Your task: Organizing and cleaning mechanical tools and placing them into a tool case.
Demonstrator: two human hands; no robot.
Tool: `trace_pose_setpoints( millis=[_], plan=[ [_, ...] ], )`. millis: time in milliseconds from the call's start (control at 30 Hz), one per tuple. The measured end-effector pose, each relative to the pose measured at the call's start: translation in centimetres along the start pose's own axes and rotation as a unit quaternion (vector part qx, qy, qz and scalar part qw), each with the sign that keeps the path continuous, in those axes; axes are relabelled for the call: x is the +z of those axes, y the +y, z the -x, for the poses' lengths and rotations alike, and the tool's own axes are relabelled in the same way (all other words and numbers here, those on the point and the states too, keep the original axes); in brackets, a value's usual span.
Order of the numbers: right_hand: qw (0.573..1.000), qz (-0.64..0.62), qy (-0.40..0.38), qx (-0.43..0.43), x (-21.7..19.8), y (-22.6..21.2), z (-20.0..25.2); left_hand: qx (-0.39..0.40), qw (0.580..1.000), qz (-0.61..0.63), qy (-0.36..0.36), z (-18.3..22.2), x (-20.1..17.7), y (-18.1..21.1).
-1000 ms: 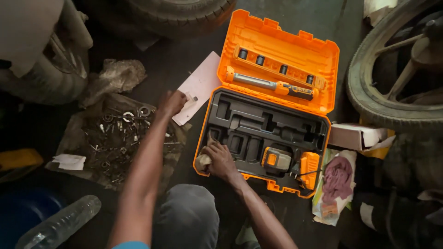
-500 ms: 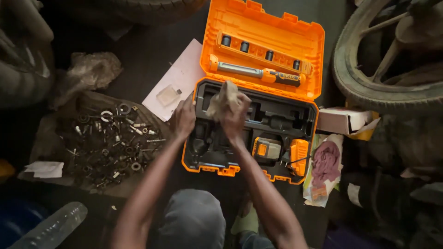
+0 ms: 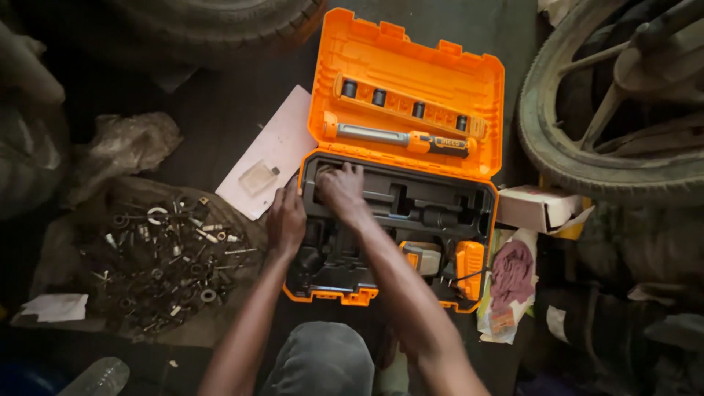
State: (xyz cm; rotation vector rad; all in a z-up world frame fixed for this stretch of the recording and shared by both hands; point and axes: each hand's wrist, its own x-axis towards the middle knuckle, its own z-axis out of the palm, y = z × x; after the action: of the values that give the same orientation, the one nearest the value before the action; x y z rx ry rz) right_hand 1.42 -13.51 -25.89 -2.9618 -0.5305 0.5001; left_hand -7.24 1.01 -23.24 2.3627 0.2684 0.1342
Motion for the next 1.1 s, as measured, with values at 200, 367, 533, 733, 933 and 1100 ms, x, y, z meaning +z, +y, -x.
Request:
trace_pose_setpoints(
  millis=[200,367,533,733,933,1100],
  plan=[
    [0.999,0.023,-0.037,-0.005,-1.1,-1.1,-0.3,-0.023,1.0,-0.004,-0.007,0.0,0.7,-0.4],
    [0.996,0.075,-0.041,-0.034,1.8,-0.6,-0.8,-0.028,0.999,-0.014,-0.006,-0.1,0.4,0.2],
    [0.994,-0.015,-0.1,-0.036,-0.7,0.0,0.2,-0.033,0.999,-0.019,-0.002,-0.1,0.2,0.3],
    [0.988,-0.1,-0.12,-0.013,-5.4,-0.5,2.6,-0.009,1.0,-0.005,-0.002,-0.1,-0.4,0.7],
    [0.881,-0.457,0.03,0.115,-6.8,2.0,9.8,0.083,0.986,-0.119,-0.079,-0.4,-0.6,0.7],
    [0.604,-0.725,0.264,0.201,0.1,6.6,13.6,0.363,0.875,-0.18,-0.263,-3.2,0.6,2.3]
  ],
)
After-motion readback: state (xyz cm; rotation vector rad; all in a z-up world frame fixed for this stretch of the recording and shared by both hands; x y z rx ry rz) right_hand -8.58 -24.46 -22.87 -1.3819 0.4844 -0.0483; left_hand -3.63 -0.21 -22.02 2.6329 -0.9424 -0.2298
